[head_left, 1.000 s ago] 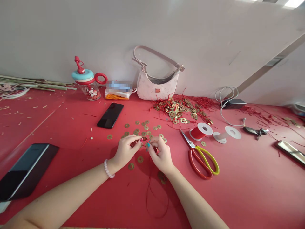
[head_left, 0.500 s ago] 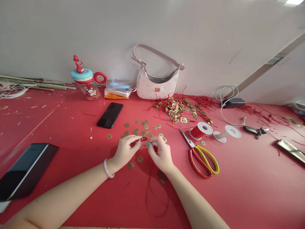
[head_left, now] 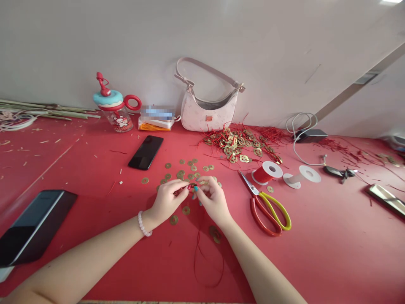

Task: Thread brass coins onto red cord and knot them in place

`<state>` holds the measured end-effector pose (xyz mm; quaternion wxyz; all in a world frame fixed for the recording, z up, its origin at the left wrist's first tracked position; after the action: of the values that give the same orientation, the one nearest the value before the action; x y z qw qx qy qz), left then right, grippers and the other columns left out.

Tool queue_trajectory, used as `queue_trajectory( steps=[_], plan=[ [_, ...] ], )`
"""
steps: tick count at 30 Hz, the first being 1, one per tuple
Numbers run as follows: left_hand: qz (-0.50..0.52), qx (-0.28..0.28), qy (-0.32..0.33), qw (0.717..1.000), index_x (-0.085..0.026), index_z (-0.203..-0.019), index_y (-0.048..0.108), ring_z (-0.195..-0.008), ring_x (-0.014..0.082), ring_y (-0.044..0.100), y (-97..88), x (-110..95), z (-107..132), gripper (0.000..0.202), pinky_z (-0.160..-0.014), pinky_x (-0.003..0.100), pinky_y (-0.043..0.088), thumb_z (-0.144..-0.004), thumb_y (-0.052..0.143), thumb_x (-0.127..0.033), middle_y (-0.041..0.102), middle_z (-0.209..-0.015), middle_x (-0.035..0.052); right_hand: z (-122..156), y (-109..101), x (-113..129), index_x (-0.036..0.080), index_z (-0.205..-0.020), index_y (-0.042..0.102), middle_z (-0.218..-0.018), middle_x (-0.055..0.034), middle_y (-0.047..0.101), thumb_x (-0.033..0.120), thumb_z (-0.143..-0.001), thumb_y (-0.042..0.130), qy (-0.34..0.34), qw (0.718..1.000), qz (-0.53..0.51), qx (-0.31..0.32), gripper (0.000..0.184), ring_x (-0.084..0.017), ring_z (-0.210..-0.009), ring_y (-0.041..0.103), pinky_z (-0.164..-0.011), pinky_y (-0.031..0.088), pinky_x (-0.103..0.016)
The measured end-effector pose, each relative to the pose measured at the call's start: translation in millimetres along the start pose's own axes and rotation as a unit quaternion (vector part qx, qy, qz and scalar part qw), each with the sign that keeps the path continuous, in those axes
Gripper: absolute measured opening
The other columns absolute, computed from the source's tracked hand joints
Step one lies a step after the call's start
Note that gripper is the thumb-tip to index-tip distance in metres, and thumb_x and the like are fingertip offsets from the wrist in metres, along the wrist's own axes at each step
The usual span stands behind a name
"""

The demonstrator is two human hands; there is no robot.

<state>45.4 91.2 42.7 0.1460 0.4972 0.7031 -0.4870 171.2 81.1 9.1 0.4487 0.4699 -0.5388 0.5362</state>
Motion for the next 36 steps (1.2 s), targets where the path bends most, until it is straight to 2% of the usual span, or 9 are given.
queue_trajectory(
  steps=[6,15,20,26,31,33,36],
  plan=[
    [0.011,0.017,-0.013,1.0,-0.015,-0.081,0.065,-0.059,0.0118,0.06,3.1,3.2,0.2,0.012,-0.055,0.022,0.048,-0.081,0.053,-0.017,0.066,-0.069,0.0033,-2.1,2.0,0.3,0.019,-0.081,0.049,-0.056,0.0036,0.057,0.027,-0.077,0.054,0.011,0.998,-0.067,0.009,0.011,-0.008,-0.052,0.052,-0.047,0.038,-0.018],
    [0.035,0.034,-0.014,0.999,-0.015,-0.08,0.064,-0.06,0.0118,0.059,4.4,-1.5,-0.9,0.015,-0.055,0.022,0.049,-0.084,0.051,-0.021,0.065,-0.069,0.0035,-4.5,3.8,-6.7,0.018,-0.078,0.048,-0.053,0.0051,0.056,0.028,-0.073,0.057,0.045,0.99,-0.127,0.034,0.014,-0.006,-0.043,0.046,-0.042,0.036,-0.017],
    [0.099,0.045,-0.052,0.993,-0.016,-0.091,0.064,-0.069,0.0134,0.065,7.5,5.9,0.1,0.021,-0.058,0.022,0.053,-0.088,0.045,-0.023,0.068,-0.081,0.0062,-4.0,3.6,-6.7,0.018,-0.075,0.048,-0.052,0.0056,0.055,0.026,-0.073,0.059,0.045,0.987,-0.148,0.039,0.014,-0.005,-0.043,0.045,-0.042,0.037,-0.017],
    [0.139,0.054,-0.06,0.987,-0.018,-0.1,0.061,-0.069,0.013,0.066,11.6,13.5,2.9,0.019,-0.062,0.023,0.055,-0.086,0.049,-0.022,0.069,-0.087,0.0055,-3.2,4.2,-5.7,0.018,-0.071,0.048,-0.052,0.0054,0.056,0.028,-0.074,0.061,0.049,0.982,-0.172,0.058,0.017,-0.006,-0.044,0.048,-0.043,0.037,-0.017],
    [0.136,0.054,-0.051,0.988,-0.018,-0.093,0.061,-0.062,0.0118,0.064,10.0,10.6,3.5,0.014,-0.057,0.021,0.053,-0.085,0.049,-0.021,0.067,-0.075,0.0029,-2.6,6.1,-5.6,0.018,-0.071,0.049,-0.052,0.0056,0.056,0.03,-0.076,0.062,0.043,0.977,-0.195,0.081,0.018,-0.005,-0.044,0.047,-0.043,0.036,-0.016],
    [0.132,0.049,-0.052,0.989,-0.018,-0.09,0.061,-0.061,0.0114,0.064,9.2,10.7,3.8,0.013,-0.056,0.02,0.053,-0.085,0.05,-0.022,0.066,-0.074,0.0026,-3.2,5.2,-5.6,0.017,-0.071,0.051,-0.052,0.0049,0.057,0.032,-0.075,0.063,0.04,0.978,-0.19,0.079,0.019,-0.005,-0.044,0.047,-0.044,0.038,-0.017],
    [0.131,0.029,-0.063,0.989,-0.018,-0.09,0.06,-0.064,0.0117,0.064,7.1,14.2,4.2,0.013,-0.057,0.02,0.053,-0.086,0.05,-0.024,0.066,-0.079,0.004,-5.2,-2.3,-5.1,0.017,-0.073,0.058,-0.06,0.0014,0.061,0.034,-0.073,0.064,0.033,0.986,-0.155,0.043,0.019,-0.007,-0.05,0.052,-0.049,0.042,-0.019]
  ],
)
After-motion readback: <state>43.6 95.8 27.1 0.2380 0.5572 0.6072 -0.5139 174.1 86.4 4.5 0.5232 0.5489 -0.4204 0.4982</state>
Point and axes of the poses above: each hand's wrist, its own z-axis away from the middle knuckle, its own y-axis out of the palm, x = y × z, the point moved 9 cm from there along -z, towards the middle knuckle
